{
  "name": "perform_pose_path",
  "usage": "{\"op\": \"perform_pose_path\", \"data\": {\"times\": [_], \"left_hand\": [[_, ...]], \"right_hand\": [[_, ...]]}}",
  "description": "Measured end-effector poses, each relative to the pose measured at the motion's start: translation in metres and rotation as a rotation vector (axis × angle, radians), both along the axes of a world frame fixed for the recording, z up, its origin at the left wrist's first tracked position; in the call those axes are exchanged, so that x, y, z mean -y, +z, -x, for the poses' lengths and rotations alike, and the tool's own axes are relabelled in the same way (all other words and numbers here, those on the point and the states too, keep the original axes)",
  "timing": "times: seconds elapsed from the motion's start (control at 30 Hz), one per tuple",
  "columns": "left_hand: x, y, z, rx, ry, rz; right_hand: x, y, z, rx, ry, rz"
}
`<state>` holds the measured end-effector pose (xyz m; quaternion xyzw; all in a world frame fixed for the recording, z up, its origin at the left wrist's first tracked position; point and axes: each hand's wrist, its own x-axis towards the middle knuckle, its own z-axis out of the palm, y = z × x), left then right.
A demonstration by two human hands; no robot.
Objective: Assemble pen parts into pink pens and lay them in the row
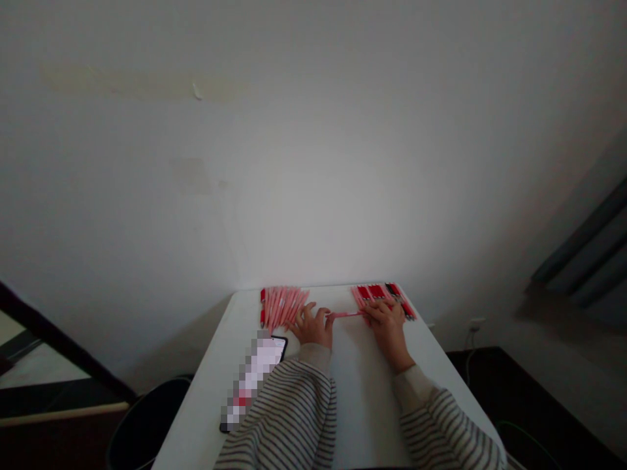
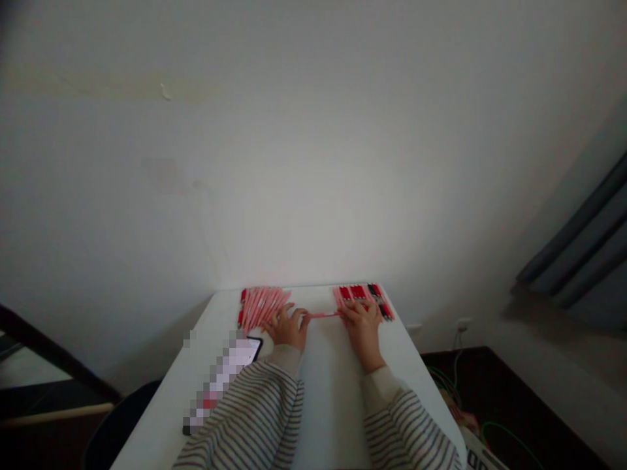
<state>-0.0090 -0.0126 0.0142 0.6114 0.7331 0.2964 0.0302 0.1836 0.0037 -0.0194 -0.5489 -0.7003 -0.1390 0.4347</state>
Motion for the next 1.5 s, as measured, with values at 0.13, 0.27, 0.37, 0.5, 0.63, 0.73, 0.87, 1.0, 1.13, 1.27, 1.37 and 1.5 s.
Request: {"op": "perform_pose_path", "data": {"times": [0.13,0.27,0.37,0.5,0.63,0.73,0.87,1.0,1.13,1.27,1.37,1.5], "left_hand": [[0.0028,0.0054,-0.0002,0.018,-0.017,-0.010],[0.0037,0.0072,-0.0004,0.002,-0.009,0.008],[0.0021,0.0047,0.0000,-0.010,0.003,0.013],[-0.0006,0.0004,0.0008,-0.029,0.016,0.014],[-0.0011,-0.0009,0.0010,-0.031,0.020,0.007],[0.0002,0.0005,0.0006,-0.016,0.012,-0.009],[0.0028,0.0040,-0.0007,0.023,-0.019,-0.021],[0.0043,0.0072,-0.0014,0.023,-0.033,0.018],[0.0040,0.0080,-0.0012,0.021,-0.028,0.041],[0.0028,0.0058,-0.0010,-0.007,-0.010,0.037],[0.0025,0.0046,-0.0013,-0.009,-0.004,0.013],[0.0034,0.0062,-0.0014,0.022,-0.026,-0.005]], "right_hand": [[-0.0016,-0.0024,-0.0008,-0.010,-0.013,-0.009],[-0.0009,-0.0016,-0.0001,0.001,-0.017,0.000],[-0.0009,-0.0015,-0.0002,0.003,-0.012,0.016],[-0.0017,-0.0022,-0.0011,-0.017,0.003,0.020],[-0.0012,-0.0008,-0.0015,-0.016,0.023,0.039],[-0.0005,0.0004,-0.0014,-0.013,0.018,0.033],[0.0001,0.0009,-0.0011,-0.006,0.005,0.020],[-0.0003,-0.0001,-0.0008,-0.008,-0.005,0.006],[-0.0018,-0.0021,-0.0011,-0.010,0.002,0.006],[-0.0011,-0.0013,-0.0012,-0.009,0.002,0.021],[0.0005,0.0009,-0.0008,-0.007,0.004,0.030],[0.0012,0.0022,-0.0003,0.002,0.001,0.018]]}}
